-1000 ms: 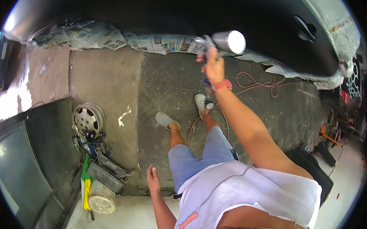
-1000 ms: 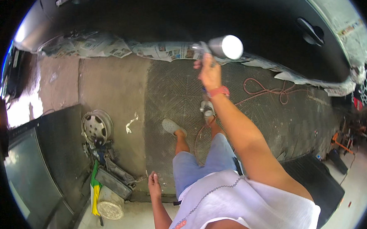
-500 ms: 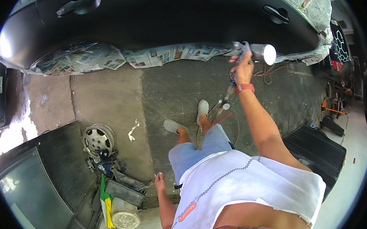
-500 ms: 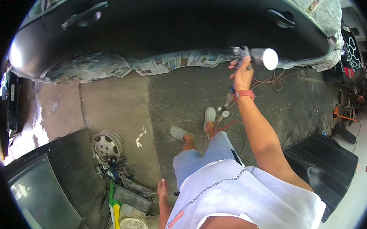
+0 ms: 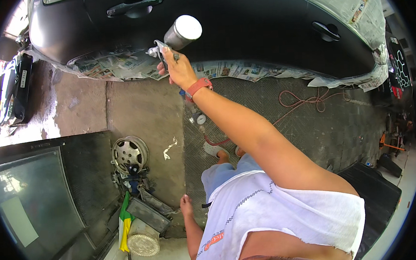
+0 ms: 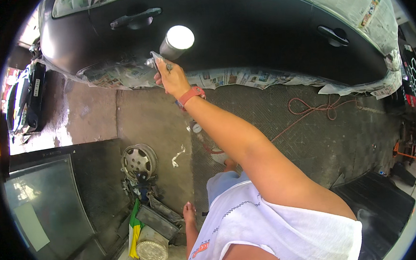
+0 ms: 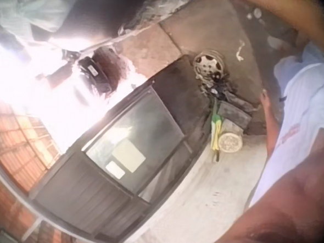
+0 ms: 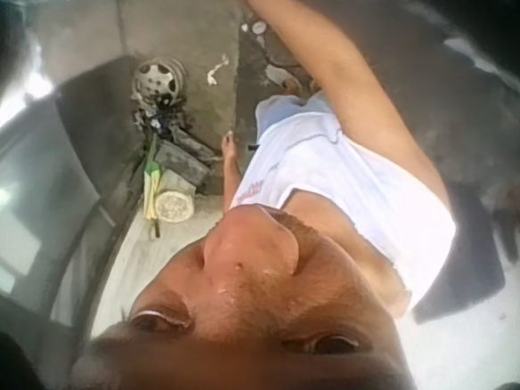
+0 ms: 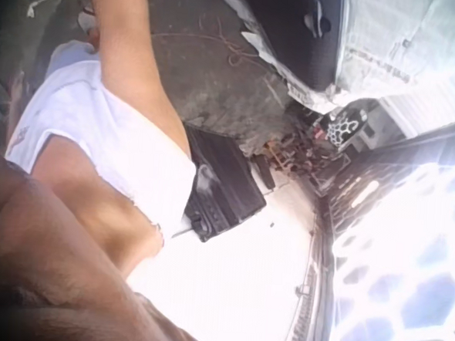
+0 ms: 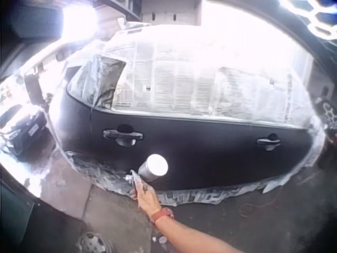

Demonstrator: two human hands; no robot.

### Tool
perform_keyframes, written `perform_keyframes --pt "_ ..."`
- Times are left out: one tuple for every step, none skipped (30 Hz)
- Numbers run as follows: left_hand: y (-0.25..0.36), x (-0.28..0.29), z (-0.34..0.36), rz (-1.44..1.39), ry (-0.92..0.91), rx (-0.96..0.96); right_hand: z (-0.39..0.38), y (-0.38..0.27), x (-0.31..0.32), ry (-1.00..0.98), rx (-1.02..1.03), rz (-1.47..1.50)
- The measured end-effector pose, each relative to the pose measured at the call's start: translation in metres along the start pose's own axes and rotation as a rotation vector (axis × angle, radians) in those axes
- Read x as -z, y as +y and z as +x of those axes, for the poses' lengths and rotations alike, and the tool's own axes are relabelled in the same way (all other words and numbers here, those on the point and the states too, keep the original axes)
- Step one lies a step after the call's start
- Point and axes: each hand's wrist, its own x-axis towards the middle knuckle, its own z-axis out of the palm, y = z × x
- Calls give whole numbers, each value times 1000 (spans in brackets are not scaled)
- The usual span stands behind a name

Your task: The person prepares a paint can and then uses a spray gun to apply paint to a car door. They move around the vehicle to cover different sections of the door panel.

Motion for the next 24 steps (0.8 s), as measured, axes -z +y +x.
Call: perform_keyframes --pt "-3 1 -2 32 -11 37 4 -10 9 -42 13 47" --pt "-9 -3 -6 58 -19 75 5 -22 17 -91 27 91" --pt "-12 -2 -9 88 -27 112 2 -32 28 -69 63 76" --pt "-22 4 -8 118 -97 112 0 -41 44 -21 79 76" --pt "-35 11 -4 154 -169 118 -2 -47 65 62 84 74" --pt "-36 12 2 195 -248 122 -6 -52 89 153 91 69" --pt "-31 4 3 248 -237 99 -12 -59 115 215 123 38" --pt "-19 -4 -3 302 -225 72 -18 -66 144 278 157 10" --pt "-7 -11 -8 355 -208 48 -24 -73 172 352 168 -20" --pt "6 -17 -6 366 -211 47 -31 -79 203 432 174 -49" --pt "17 -22 -3 376 -210 46 -39 -82 234 493 188 -72" --pt "26 -26 0 386 -210 46 -47 -86 265 556 201 -95" --pt "32 -27 10 340 -200 42 -58 -90 295 627 202 -116" --pt "35 -29 26 289 -186 38 -69 -96 323 691 202 -135" --pt "41 -32 41 235 -172 30 -79 -100 349 752 197 -141" --pt "52 -36 55 236 -191 -4 -87 -106 370 805 196 -149" --pt "68 -36 67 245 -209 -34 -98 -111 389 864 194 -180" --pt "77 -41 73 251 -226 -63 -106 -115 406 910 182 -176" --pt "88 -51 69 258 -182 -112 -110 -120 413 933 231 -187" --pt "107 -64 60 269 -138 -158 -113 -125 417 959 275 -199" --pt "124 -76 50 281 -90 -204 -112 -129 419 937 275 -182" --pt "135 -88 42 278 -94 -204 -110 -134 418 918 274 -165" --pt "143 -100 33 271 -93 -206 -107 -142 412 856 249 -147" --pt "148 -111 25 269 -97 -209 -103 -150 405 808 224 -138"
